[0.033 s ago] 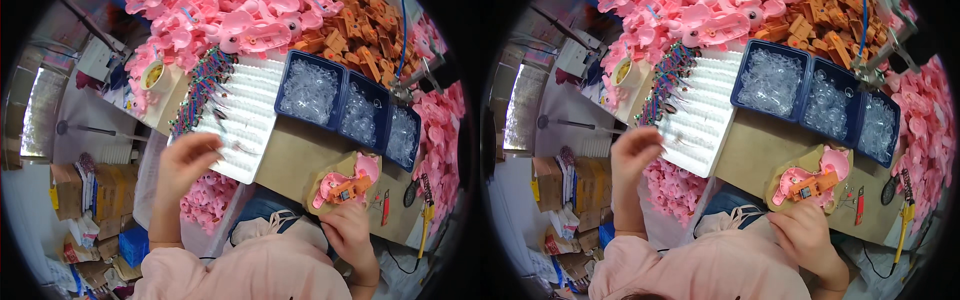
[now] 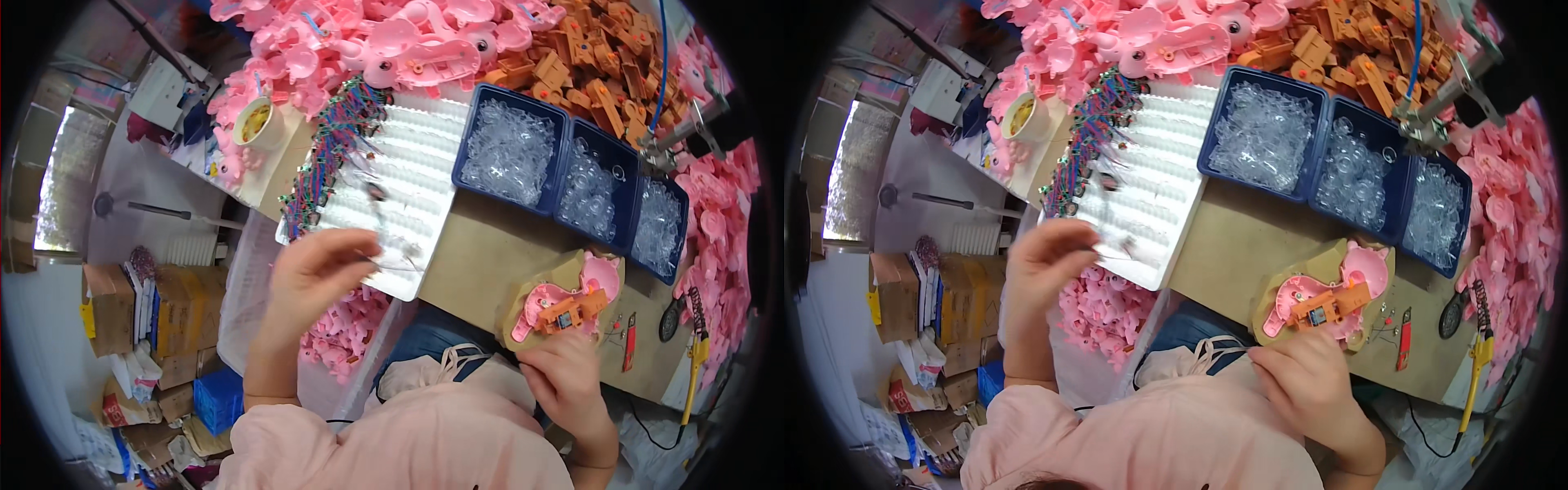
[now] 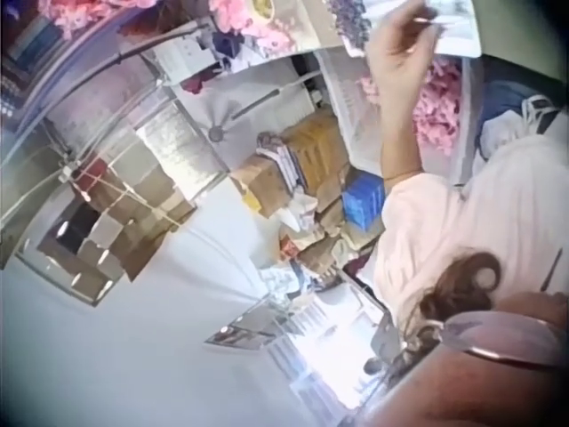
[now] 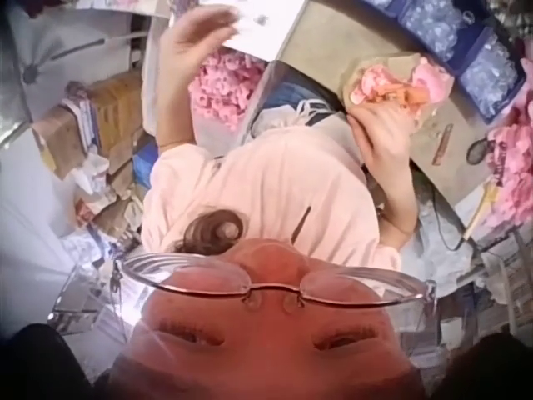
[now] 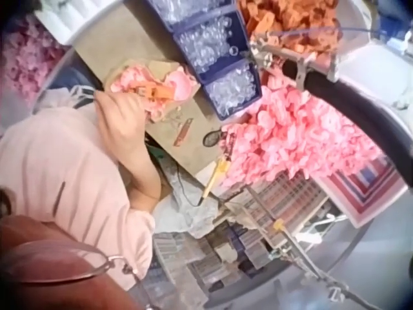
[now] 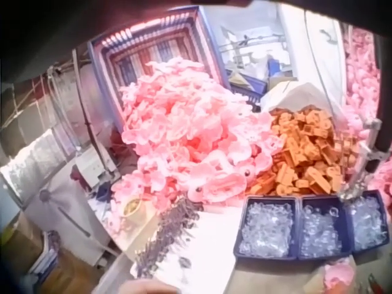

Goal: Assembling the internal electronic and mechanical parts of a pink plastic toy unicorn, then securing the shell with an electric screwdriver.

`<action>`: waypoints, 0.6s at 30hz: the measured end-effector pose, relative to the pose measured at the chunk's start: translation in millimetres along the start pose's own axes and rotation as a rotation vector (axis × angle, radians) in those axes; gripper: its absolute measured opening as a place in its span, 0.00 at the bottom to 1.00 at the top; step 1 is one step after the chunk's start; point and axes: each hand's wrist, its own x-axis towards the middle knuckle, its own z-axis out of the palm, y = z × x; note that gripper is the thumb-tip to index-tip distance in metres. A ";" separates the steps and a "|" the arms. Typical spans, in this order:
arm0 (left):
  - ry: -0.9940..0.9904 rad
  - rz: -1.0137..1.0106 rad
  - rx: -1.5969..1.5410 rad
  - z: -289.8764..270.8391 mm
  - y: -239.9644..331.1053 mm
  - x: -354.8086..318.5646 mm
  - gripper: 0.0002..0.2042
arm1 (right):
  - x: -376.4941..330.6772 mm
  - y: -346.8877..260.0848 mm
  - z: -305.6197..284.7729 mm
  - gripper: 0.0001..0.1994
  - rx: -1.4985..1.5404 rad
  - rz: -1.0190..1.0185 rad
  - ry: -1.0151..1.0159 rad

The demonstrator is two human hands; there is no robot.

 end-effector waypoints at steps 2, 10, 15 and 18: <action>-0.093 -0.083 0.126 12.1 -3.2 8.8 0.14 | 5.7 -0.5 12.6 0.10 0.055 -0.024 -0.030; -0.293 -0.316 -0.579 74.0 -4.5 -5.6 0.24 | 7.4 0.0 10.7 0.06 0.332 0.181 0.535; -0.350 -0.166 -0.559 114.8 -12.7 -1.8 0.24 | -30.6 -4.8 -6.4 0.09 0.286 0.281 0.366; -0.427 0.218 -0.221 128.1 -13.3 1.0 0.25 | -25.7 -1.6 -2.7 0.26 0.753 0.488 0.524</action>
